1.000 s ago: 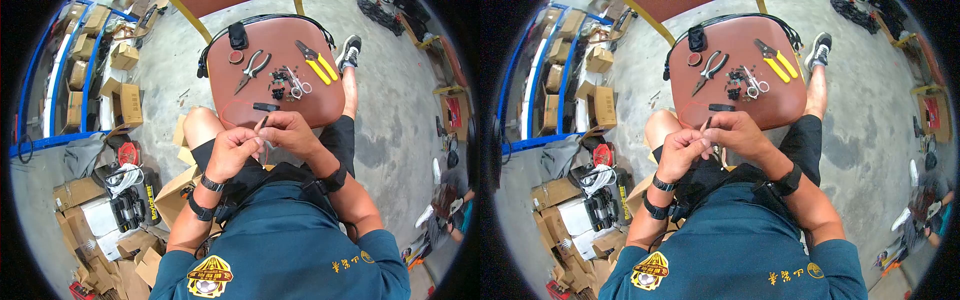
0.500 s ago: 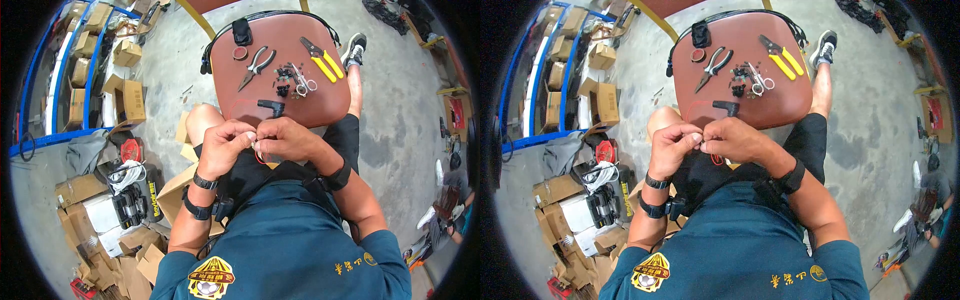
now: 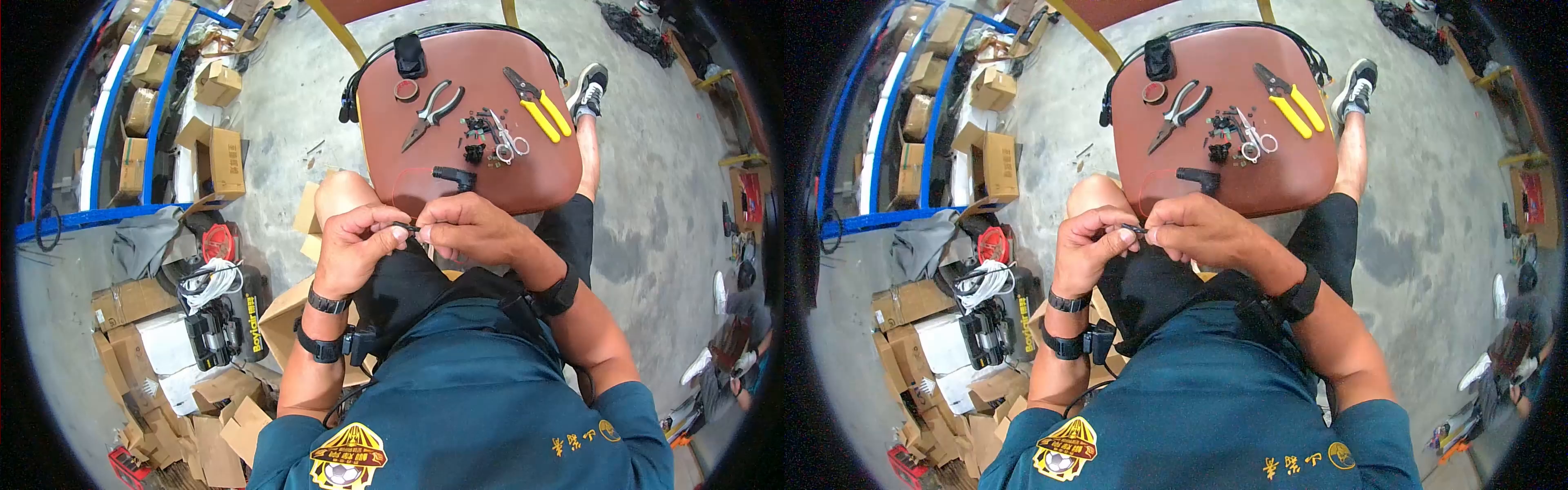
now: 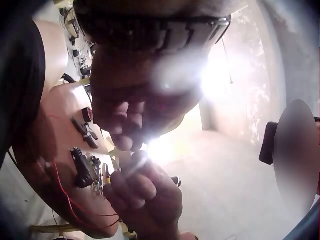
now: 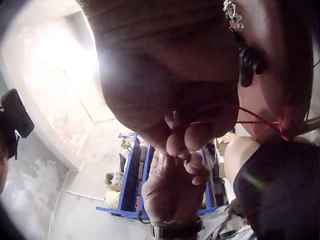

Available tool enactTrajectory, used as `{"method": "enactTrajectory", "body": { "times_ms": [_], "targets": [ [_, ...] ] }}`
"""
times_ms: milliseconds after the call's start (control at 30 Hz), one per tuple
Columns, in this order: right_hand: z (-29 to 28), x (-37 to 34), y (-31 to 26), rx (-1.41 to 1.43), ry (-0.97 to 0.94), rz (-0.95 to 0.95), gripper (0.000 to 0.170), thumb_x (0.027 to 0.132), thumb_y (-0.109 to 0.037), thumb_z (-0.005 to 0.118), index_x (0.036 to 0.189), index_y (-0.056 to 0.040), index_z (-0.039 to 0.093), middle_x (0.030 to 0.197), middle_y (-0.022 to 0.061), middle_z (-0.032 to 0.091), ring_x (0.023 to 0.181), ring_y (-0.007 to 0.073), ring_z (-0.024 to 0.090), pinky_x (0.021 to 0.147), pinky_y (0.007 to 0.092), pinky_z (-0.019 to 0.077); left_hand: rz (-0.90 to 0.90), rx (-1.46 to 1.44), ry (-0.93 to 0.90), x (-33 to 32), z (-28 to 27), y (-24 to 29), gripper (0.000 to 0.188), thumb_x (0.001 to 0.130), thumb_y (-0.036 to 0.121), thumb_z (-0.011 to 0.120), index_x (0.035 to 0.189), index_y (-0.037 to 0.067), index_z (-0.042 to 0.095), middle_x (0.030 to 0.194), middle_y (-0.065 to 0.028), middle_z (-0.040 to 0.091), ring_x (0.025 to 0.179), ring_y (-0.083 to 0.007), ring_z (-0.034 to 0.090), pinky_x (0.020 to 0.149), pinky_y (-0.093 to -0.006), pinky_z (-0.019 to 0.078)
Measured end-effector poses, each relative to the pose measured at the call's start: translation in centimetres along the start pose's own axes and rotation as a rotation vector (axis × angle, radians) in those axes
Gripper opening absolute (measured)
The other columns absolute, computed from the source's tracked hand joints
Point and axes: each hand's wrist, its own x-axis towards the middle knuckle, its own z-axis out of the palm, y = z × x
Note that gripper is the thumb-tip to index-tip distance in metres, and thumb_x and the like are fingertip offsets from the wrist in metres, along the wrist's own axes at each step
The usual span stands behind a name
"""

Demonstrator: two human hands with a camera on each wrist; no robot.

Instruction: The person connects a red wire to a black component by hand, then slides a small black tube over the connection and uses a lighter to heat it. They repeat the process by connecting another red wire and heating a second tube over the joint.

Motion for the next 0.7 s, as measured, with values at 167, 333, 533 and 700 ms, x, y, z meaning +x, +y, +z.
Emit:
{"method": "enactTrajectory", "body": {
  "times_ms": [167, 333, 533, 700],
  "targets": [
    [1.4, -0.2, 0.1, -0.022, 0.023, -0.066, 0.015, 0.093, -0.017, 0.061, 0.090, -0.0028, 0.064, 0.068, 0.0001, 0.058, 0.062, 0.0080, 0.055, 0.056, 0.0254, 0.0444, 0.063, -0.055, -0.021, 0.0, 0.0, -0.2, 0.014, 0.090, 0.005, 0.070, 0.103, 0.000, 0.069, 0.080, 0.0007, 0.066, 0.071, -0.0056, 0.057, 0.064, -0.0205, 0.0461],
    [1.6, -0.1, -0.6, -0.315, 0.149, -0.302, 0.014, 0.089, -0.014, 0.064, 0.084, -0.0002, 0.065, 0.068, 0.0068, 0.062, 0.063, 0.0125, 0.060, 0.058, 0.0307, 0.0469, 0.123, -0.092, 0.048, -0.5, 0.9, 0.0, 0.010, 0.089, 0.000, 0.068, 0.099, -0.001, 0.069, 0.079, -0.0002, 0.066, 0.071, -0.0068, 0.058, 0.064, -0.0209, 0.0471],
    [2.4, -0.4, -1.0, -0.232, 0.194, -0.194, 0.016, 0.092, -0.015, 0.061, 0.087, -0.0001, 0.065, 0.068, 0.0059, 0.064, 0.063, 0.0116, 0.062, 0.058, 0.0290, 0.0483, 0.085, -0.084, 0.138, -0.7, 0.6, -0.5, 0.012, 0.089, 0.006, 0.070, 0.099, -0.001, 0.068, 0.079, -0.0040, 0.066, 0.065, -0.0101, 0.061, 0.060, -0.0221, 0.0491],
    [2.3, -0.3, -0.1, -0.122, 0.128, -0.186, 0.017, 0.097, -0.016, 0.057, 0.091, -0.0023, 0.065, 0.068, 0.0013, 0.062, 0.062, 0.0079, 0.058, 0.056, 0.0248, 0.0462, 0.086, -0.184, 0.095, -0.9, 0.6, -1.2, 0.018, 0.088, 0.006, 0.072, 0.104, -0.002, 0.067, 0.081, -0.0063, 0.068, 0.066, -0.0118, 0.063, 0.062, -0.0240, 0.0513]
  ]
}}
